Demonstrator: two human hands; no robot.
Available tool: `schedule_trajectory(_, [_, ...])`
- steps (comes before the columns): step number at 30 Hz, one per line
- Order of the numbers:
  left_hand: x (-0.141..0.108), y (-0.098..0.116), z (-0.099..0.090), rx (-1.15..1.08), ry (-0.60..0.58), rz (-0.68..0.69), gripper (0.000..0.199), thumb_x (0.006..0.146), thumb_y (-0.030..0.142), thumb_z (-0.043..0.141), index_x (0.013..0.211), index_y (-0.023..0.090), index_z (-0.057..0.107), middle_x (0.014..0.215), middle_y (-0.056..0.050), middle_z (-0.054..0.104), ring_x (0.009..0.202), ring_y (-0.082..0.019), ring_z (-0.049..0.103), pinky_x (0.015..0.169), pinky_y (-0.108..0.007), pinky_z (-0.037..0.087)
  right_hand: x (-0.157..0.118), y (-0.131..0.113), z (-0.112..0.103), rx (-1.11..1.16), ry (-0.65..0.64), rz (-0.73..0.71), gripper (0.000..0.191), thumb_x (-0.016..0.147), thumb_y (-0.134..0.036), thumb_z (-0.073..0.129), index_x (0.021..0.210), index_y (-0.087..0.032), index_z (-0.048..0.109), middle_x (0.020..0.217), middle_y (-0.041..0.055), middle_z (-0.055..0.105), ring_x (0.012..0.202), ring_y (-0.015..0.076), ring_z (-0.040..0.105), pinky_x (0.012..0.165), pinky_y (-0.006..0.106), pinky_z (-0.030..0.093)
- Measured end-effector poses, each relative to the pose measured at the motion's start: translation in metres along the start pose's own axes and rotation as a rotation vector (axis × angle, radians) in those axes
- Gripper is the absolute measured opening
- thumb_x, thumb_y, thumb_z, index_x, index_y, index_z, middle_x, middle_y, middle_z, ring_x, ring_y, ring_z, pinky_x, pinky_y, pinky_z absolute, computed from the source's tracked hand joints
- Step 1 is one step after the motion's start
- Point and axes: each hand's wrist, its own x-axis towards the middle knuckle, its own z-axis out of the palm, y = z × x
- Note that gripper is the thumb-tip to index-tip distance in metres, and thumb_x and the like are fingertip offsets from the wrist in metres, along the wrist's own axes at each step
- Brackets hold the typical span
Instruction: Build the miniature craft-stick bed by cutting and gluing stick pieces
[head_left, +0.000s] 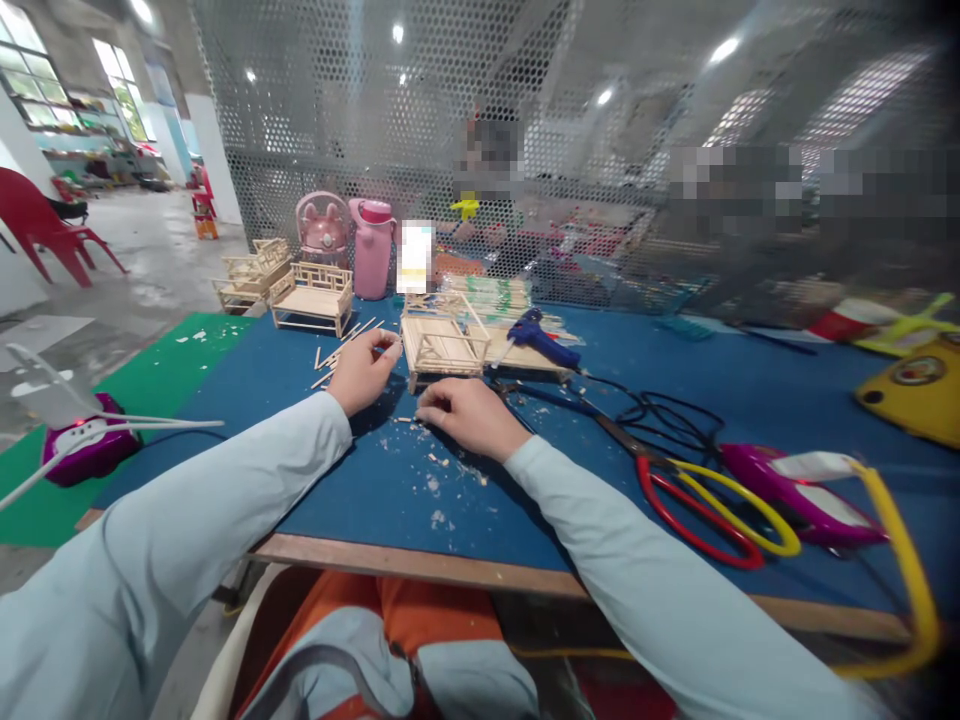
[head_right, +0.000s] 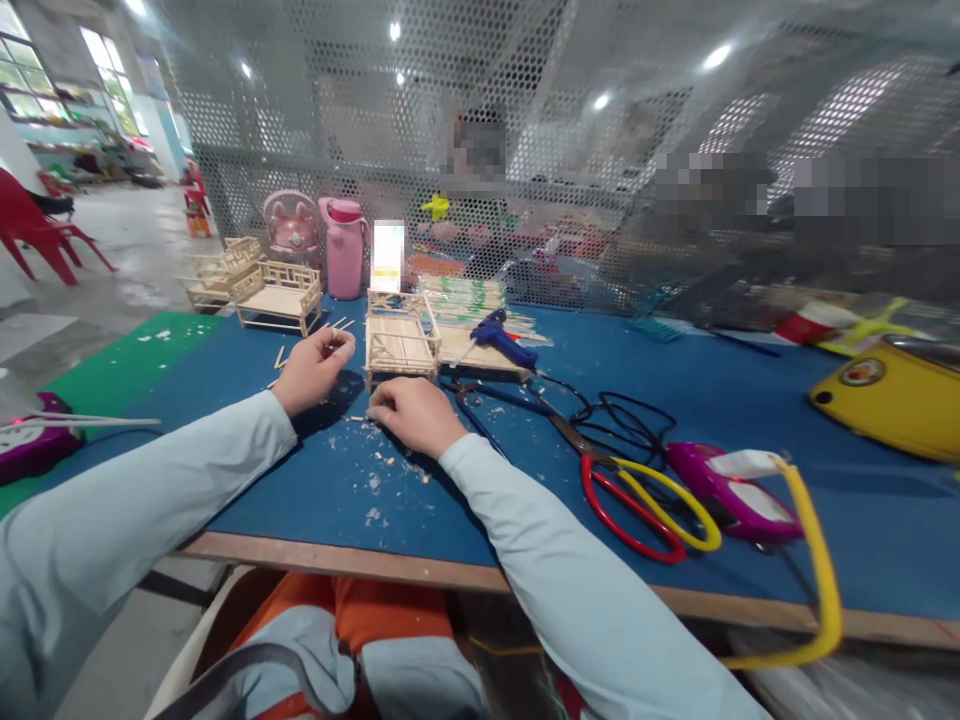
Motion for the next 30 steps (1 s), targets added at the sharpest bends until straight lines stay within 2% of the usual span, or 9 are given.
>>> schedule_trajectory(3, [-0.003,0.006,-0.003,0.001,0.078,0.07,0.018,0.082,0.029,0.045,0.082,0.016,0.058,0.068,0.001,0.056,0.059,-0.01,0.048,0.059,-0.021,0.038,-0.002,0.006,-0.007,0.274,0.063,0.025,0.017,0.077,-0.03,0.056,0.071,-0.015,0.063,0.065,0.0005,0.061,0.059,0.0108,0.05,0.058,0.024,0.037])
schedule_trajectory(5, [-0.007,0.012,-0.006,0.05,0.123,0.165,0.025,0.085,0.034,0.041,0.077,0.016,0.057,0.066,0.0,0.054,0.06,-0.011,0.047,0.059,-0.022,0.037,-0.004,0.009,-0.013,0.408,0.106,0.051,0.022,0.078,-0.034,0.054,0.067,-0.016,0.058,0.06,-0.0017,0.055,0.055,0.0097,0.045,0.057,0.024,0.036])
schedule_trajectory(7, [-0.014,0.02,-0.008,0.147,0.069,0.272,0.033,0.087,0.038,0.039,0.067,0.017,0.056,0.061,0.0,0.052,0.059,-0.011,0.046,0.059,-0.023,0.035,-0.005,0.011,-0.017,0.499,0.132,0.095,0.028,0.079,-0.04,0.053,0.063,-0.017,0.052,0.053,-0.0043,0.048,0.05,0.0085,0.04,0.053,0.024,0.034])
schedule_trajectory(9, [-0.023,0.027,-0.006,0.245,-0.063,0.331,0.035,0.086,0.04,0.041,0.063,0.017,0.054,0.056,0.0,0.05,0.055,-0.012,0.044,0.056,-0.024,0.032,-0.006,0.012,-0.02,0.566,0.152,0.129,0.033,0.079,-0.045,0.051,0.06,-0.018,0.047,0.049,-0.0062,0.042,0.046,0.0078,0.035,0.049,0.024,0.031])
schedule_trajectory(11, [-0.032,0.033,0.0,0.313,-0.158,0.31,0.028,0.083,0.041,0.047,0.07,0.018,0.056,0.056,0.001,0.051,0.053,-0.012,0.044,0.054,-0.024,0.029,-0.005,0.01,-0.021,0.599,0.192,0.13,0.035,0.078,-0.047,0.051,0.059,-0.019,0.045,0.047,-0.0068,0.04,0.045,0.0076,0.034,0.048,0.024,0.029])
schedule_trajectory(16, [-0.041,0.035,0.012,0.428,-0.206,0.254,0.029,0.086,0.039,0.042,0.07,0.018,0.054,0.057,-0.001,0.052,0.052,-0.013,0.044,0.052,-0.024,0.024,-0.004,0.005,-0.02,0.59,0.218,0.086,0.034,0.075,-0.047,0.055,0.059,-0.018,0.049,0.049,-0.0062,0.041,0.048,0.0078,0.035,0.05,0.024,0.03])
schedule_trajectory(22, [-0.034,0.031,0.011,0.221,-0.119,0.2,0.034,0.086,0.037,0.043,0.06,0.018,0.052,0.054,0.001,0.053,0.053,-0.012,0.046,0.055,-0.023,0.03,-0.004,0.006,-0.02,0.729,0.299,0.13,0.035,0.077,-0.051,0.05,0.074,-0.016,0.057,0.059,-0.0035,0.051,0.047,0.0077,0.04,0.047,0.024,0.032])
schedule_trajectory(26, [-0.031,0.03,0.011,0.088,-0.17,0.162,0.032,0.085,0.034,0.046,0.059,0.017,0.053,0.054,0.002,0.055,0.054,-0.01,0.049,0.056,-0.021,0.034,-0.004,0.004,-0.02,0.699,0.262,0.13,0.028,0.07,-0.043,0.06,0.076,-0.015,0.063,0.058,-0.0037,0.053,0.048,0.0074,0.038,0.049,0.024,0.032])
schedule_trajectory(30, [-0.03,0.027,0.011,0.107,-0.183,0.187,0.031,0.084,0.033,0.048,0.058,0.017,0.054,0.053,0.002,0.055,0.052,-0.009,0.046,0.054,-0.02,0.033,-0.005,0.002,-0.021,0.77,0.269,0.143,0.025,0.066,-0.04,0.063,0.073,-0.016,0.062,0.062,-0.0027,0.057,0.051,0.0075,0.041,0.051,0.023,0.034])
